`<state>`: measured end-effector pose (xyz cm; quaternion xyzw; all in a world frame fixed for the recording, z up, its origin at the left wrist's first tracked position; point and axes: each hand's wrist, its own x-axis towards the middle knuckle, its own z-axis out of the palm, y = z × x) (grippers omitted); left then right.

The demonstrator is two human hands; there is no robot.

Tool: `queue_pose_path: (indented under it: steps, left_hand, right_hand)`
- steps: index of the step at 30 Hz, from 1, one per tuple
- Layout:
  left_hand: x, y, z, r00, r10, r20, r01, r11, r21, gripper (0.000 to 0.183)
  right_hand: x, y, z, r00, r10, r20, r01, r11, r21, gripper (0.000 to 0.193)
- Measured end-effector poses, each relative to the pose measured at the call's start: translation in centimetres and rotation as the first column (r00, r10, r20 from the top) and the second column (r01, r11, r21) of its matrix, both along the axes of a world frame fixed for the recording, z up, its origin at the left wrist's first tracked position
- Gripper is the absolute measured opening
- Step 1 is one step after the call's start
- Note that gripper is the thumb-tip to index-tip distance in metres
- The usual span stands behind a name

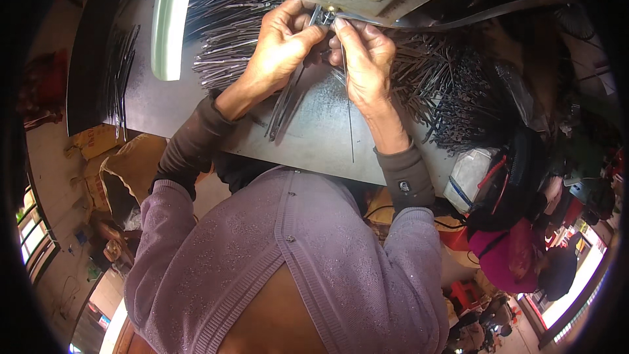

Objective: The person is manually inserting and securing metal strips into a metal frame, likely as part of industrial brush or wiper assembly.

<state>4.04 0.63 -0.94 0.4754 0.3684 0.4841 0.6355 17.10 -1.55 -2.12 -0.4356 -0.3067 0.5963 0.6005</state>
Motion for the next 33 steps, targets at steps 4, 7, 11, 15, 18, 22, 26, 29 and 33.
queue_pose_path:
  steps: [4, 7, 11, 15, 18, 22, 26, 29, 33]
  left_hand:
    - [-0.1, 0.1, 0.2, 1.000, 0.025, -0.009, -0.025, 1.000, 0.007, 0.022]
    - [-0.6, 0.4, 1.1, 0.999, -0.026, 0.021, 0.027, 0.996, -0.087, 0.023]
    - [-0.8, 0.7, 1.8, 0.993, -0.067, 0.095, 0.085, 0.977, -0.197, 0.025]
    - [-1.2, 0.9, 0.6, 0.988, -0.084, 0.130, 0.105, 0.981, -0.163, 0.023]
    - [-0.8, 0.8, 0.6, 0.991, -0.062, 0.117, 0.089, 0.968, -0.234, 0.023]
    - [-0.9, 0.7, 0.8, 0.992, -0.046, 0.118, 0.070, 0.974, -0.214, 0.023]
    - [-1.1, 1.1, 0.4, 0.983, -0.073, 0.170, 0.106, 0.976, -0.190, 0.025]
    - [-2.0, 1.1, 0.3, 0.973, -0.098, 0.209, 0.135, 0.977, -0.167, 0.025]
    - [-1.9, 1.1, 0.6, 0.988, -0.102, 0.114, 0.120, 0.980, -0.160, 0.023]
  right_hand:
    - [0.4, 0.3, 1.2, 0.996, 0.077, 0.044, -0.071, 0.988, -0.138, 0.013]
    - [1.4, 0.8, 1.6, 0.974, 0.211, -0.087, -0.226, 0.948, -0.226, 0.022]
    - [1.7, 0.8, 1.5, 0.959, 0.284, -0.015, -0.278, 0.922, -0.271, 0.025]
    - [1.0, -1.6, 1.8, 0.882, 0.447, 0.146, -0.395, 0.873, -0.285, 0.034]
    - [0.0, -3.1, 1.8, 0.846, 0.499, 0.188, -0.444, 0.854, -0.271, 0.036]
    - [0.1, -2.8, 2.8, 0.843, 0.490, 0.222, -0.436, 0.864, -0.252, 0.035]
    - [0.6, -2.3, 2.9, 0.836, 0.465, 0.291, -0.411, 0.882, -0.229, 0.036]
    - [1.5, -2.0, 3.1, 0.827, 0.486, 0.283, -0.434, 0.871, -0.229, 0.033]
    - [2.1, -2.0, 2.8, 0.811, 0.495, 0.311, -0.443, 0.868, -0.225, 0.034]
